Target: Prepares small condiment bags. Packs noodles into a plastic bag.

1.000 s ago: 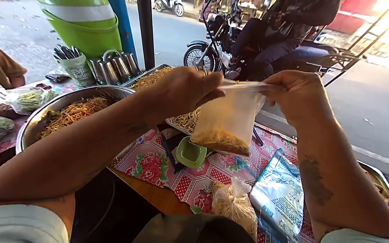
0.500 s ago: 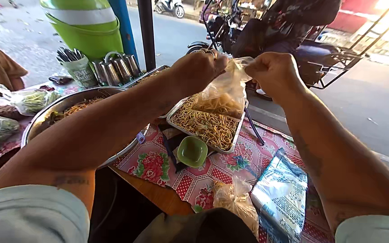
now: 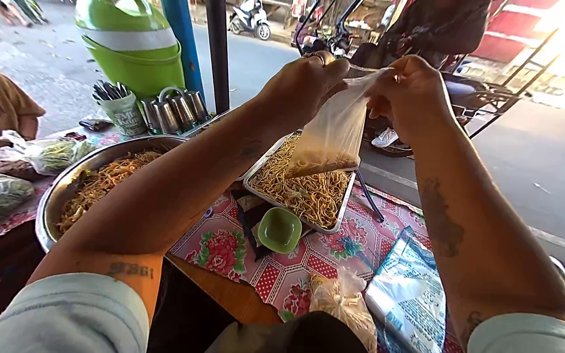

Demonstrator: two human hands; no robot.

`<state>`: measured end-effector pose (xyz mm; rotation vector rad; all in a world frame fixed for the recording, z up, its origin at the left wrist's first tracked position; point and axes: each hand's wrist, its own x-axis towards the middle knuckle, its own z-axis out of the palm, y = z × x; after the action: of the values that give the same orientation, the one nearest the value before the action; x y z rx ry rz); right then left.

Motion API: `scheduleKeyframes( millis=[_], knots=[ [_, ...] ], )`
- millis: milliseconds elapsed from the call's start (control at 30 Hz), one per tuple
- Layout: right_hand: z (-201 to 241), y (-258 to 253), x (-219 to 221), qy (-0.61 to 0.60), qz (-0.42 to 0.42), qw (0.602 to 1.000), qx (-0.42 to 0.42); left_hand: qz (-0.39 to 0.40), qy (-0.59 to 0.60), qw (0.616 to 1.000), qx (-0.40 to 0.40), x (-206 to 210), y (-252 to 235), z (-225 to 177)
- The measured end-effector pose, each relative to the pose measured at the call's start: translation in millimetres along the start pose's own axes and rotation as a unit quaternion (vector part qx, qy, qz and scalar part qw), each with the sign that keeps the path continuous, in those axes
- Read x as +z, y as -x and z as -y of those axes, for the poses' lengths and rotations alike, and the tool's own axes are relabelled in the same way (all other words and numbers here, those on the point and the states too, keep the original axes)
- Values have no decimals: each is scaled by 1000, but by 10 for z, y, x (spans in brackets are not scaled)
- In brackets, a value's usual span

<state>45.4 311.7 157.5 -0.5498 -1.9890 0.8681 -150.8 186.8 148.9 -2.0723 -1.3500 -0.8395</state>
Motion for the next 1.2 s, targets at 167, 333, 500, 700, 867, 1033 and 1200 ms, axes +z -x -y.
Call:
scheduleKeyframes(
  millis=[167, 333, 500, 700, 867, 1033, 1200],
  knots=[
    [266, 329, 2, -52, 226, 972, -40, -132, 131, 981, 63, -184, -14, -426],
    [637, 737, 255, -42, 221, 972, -64, -147, 362, 920, -11, -241, 594, -729],
    [907, 1234, 555, -84, 257, 958, -92, 154, 785, 586, -129, -44, 1588, -1129],
    [771, 1921, 501, -10, 162, 984, -69, 290, 743, 584, -150, 6, 1719, -1303],
    [737, 3094, 476, -18, -134, 988, 69, 364, 443, 817, -55, -264, 1288, -1249],
    [994, 3899, 1305, -455, -197, 868, -1, 111, 303, 941, 106, -592, 1189, -1743],
    [517, 3798, 1701, -600, 128, 788, -56, 45, 580, 808, 98, -837, 1624, -1996]
  ],
)
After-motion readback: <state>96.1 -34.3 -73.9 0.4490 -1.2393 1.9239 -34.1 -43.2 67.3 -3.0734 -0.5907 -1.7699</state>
